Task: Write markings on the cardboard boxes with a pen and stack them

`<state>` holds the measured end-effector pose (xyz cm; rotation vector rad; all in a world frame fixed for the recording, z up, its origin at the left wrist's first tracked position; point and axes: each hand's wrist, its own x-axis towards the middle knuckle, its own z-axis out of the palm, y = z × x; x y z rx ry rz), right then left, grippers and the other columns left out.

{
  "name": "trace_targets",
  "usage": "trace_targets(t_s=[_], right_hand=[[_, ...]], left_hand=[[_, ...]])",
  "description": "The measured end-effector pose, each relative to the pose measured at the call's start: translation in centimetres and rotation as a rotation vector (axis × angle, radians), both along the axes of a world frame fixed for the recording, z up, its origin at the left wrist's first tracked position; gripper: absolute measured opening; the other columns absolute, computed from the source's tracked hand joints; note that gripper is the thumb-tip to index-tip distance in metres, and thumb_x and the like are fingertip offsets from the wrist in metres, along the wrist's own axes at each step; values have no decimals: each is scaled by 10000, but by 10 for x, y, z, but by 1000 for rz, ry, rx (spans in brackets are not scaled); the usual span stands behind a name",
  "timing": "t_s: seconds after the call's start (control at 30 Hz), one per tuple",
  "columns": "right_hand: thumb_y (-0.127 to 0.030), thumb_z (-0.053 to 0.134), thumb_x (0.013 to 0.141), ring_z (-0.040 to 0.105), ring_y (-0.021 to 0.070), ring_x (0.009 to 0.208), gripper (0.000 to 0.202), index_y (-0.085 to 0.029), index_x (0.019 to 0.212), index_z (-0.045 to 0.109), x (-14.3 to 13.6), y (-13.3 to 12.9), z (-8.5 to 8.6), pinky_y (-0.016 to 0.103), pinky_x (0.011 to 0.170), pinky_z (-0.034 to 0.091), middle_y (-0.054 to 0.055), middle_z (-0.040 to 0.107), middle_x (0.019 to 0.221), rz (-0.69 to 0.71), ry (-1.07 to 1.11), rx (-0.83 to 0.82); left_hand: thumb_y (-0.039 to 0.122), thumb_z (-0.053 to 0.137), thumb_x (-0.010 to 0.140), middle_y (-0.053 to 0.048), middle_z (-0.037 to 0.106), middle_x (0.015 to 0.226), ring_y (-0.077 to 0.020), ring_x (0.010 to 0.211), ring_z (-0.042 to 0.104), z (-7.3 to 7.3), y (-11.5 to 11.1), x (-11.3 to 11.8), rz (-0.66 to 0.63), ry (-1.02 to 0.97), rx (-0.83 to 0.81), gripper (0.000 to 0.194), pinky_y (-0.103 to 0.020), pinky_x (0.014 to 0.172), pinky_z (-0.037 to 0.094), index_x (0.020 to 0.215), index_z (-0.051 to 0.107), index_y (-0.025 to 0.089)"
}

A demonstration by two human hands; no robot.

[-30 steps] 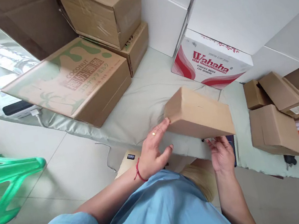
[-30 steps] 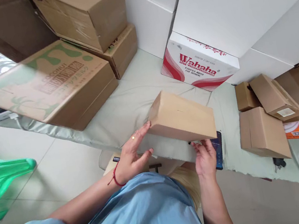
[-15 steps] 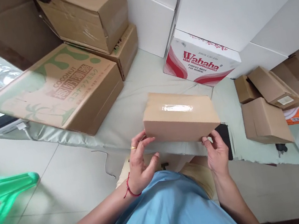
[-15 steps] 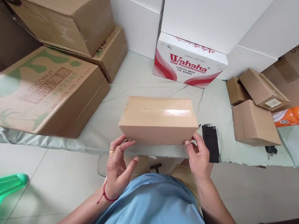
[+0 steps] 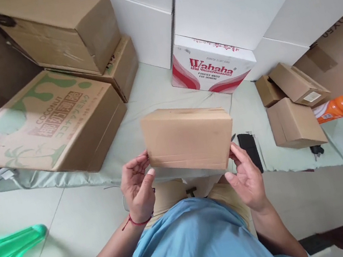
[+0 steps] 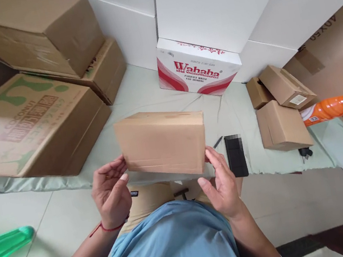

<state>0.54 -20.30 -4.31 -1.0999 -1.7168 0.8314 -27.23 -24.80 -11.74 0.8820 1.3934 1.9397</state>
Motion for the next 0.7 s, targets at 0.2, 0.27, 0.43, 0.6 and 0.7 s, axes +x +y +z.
trace_targets(t_s=[0.2,0.27,0.43,0.6,0.7], right_hand=[[-103,724,933,618,341,1462,840,-393,1672,449,-14,-2,13,614,1138,571,109,600,1629,117,-273,335],[-70,700,938,651,329,1425,799,-403,1637,502,-15,-2,11,597,1117,589,100,635,1594,79,-259,362],[-196,758,966,675,305,1382,576,-341,1511,642,-4,1,-3,563,1121,595,113,683,1530,-77,31,144],[-350,771,985,651,268,1433,524,-292,1486,629,6,15,-27,500,1164,578,130,689,1524,-150,217,-79],[-389,789,968,627,258,1463,538,-297,1474,627,10,19,-46,474,1185,560,125,661,1558,-157,218,-145]], left_hand=[[239,777,863,-70,794,1286,-266,1271,740,4,2,-9,72,-81,12,295,-439,1135,599,1150,709,256],[224,764,848,-61,819,1250,-265,1230,762,11,-1,-9,68,-112,21,294,-448,1109,617,1136,720,261],[254,729,872,-50,840,1246,-262,1219,779,40,-11,-4,-21,-142,160,291,-420,1065,632,1161,764,258],[237,731,927,-96,802,1349,-279,1325,732,42,-14,-6,-170,-86,200,307,-392,1083,613,1233,764,223],[212,737,951,-121,727,1481,-287,1476,621,26,-13,-10,-314,-63,119,386,-398,1195,544,1337,729,226]])
